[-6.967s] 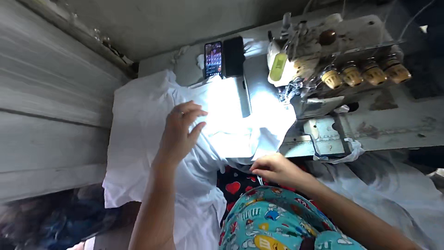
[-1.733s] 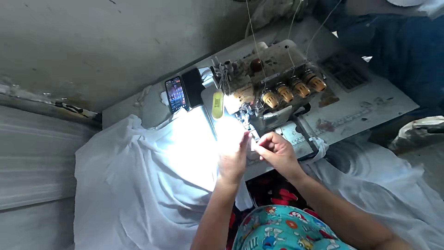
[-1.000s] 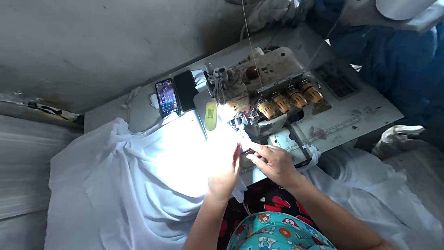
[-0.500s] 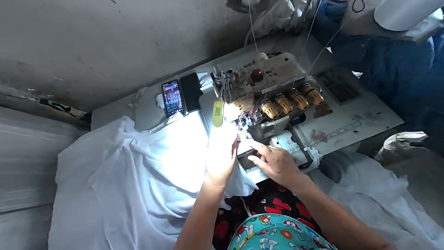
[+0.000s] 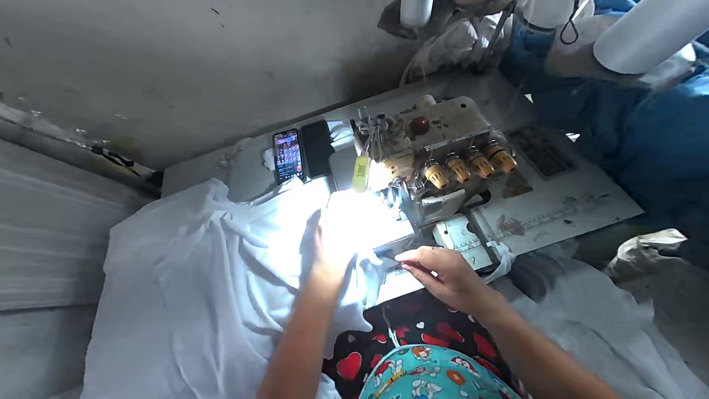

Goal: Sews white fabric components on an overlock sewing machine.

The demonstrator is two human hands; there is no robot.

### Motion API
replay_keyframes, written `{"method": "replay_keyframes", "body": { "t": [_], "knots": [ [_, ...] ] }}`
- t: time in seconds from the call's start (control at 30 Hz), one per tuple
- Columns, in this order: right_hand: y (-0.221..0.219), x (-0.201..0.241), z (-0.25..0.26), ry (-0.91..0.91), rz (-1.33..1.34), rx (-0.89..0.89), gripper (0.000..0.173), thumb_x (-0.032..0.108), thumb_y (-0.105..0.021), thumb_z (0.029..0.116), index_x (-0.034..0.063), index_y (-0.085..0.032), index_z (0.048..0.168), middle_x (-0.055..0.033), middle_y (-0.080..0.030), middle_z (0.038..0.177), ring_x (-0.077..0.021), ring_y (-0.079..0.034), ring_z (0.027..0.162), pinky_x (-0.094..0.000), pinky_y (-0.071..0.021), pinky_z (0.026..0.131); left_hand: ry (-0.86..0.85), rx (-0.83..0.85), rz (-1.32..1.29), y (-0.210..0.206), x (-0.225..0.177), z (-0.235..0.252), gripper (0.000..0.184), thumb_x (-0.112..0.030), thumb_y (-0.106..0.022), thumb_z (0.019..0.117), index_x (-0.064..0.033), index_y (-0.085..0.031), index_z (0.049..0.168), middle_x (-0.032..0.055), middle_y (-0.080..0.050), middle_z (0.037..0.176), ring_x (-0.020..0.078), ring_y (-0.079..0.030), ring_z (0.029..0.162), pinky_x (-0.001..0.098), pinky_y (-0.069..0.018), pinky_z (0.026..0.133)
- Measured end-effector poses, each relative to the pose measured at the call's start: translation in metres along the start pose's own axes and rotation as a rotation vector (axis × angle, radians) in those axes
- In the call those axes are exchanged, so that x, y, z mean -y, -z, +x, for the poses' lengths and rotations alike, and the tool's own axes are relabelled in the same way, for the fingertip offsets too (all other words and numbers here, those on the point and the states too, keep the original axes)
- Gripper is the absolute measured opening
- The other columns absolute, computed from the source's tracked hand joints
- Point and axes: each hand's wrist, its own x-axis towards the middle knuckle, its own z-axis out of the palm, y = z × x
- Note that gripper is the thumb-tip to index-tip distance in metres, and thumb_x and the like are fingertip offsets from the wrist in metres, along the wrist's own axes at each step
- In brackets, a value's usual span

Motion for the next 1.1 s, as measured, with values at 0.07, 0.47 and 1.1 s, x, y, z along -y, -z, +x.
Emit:
{"method": "replay_keyframes", "body": {
  "t": [0.07, 0.47, 1.1],
  "knots": [
    [-0.006, 0.000, 0.004, 0.054, 0.020, -0.035, 0.020, 0.015, -0.057, 0.1035, 0.0061, -0.073, 0.110, -0.0098, -0.073, 0.110, -0.0123, -0.070, 0.100, -0.0254, -0.0574, 0.087, 0.021, -0.065, -0.064, 0.009, 0.006, -0.025, 0.031, -0.014, -0.060, 0.0969, 0.0084, -0.068, 0.118, 0.0261, -0.071, 0.109, 0.0390, -0.070, 0.104, 0.0531, -0.0538, 0.094],
    [0.034, -0.022, 0.025, -0.025, -0.166, -0.062, 0.013, 0.005, -0.060, 0.0905, 0.0008, -0.070, 0.098, -0.0136, -0.071, 0.094, -0.0189, -0.068, 0.081, -0.0312, -0.0574, 0.074, -0.344, 0.045, -0.230, 0.011, -0.040, -0.048, 0.026, -0.025, -0.063, 0.0994, -0.0050, -0.078, 0.106, 0.0109, -0.076, 0.089, 0.0266, -0.075, 0.082, 0.0459, -0.0590, 0.074],
    [-0.085, 0.031, 0.007, -0.495, 1.065, 0.715, 0.017, 0.019, -0.069, 0.0924, 0.0099, -0.063, 0.105, 0.0123, -0.066, 0.087, 0.0057, -0.062, 0.081, -0.0172, -0.0527, 0.076, 0.070, -0.402, 0.121, 0.175, 0.104, -0.062, 0.033, -0.023, -0.058, 0.1047, 0.0071, -0.065, 0.117, 0.0283, -0.068, 0.102, 0.0394, -0.066, 0.082, 0.0555, -0.0535, 0.074]
  ]
}}
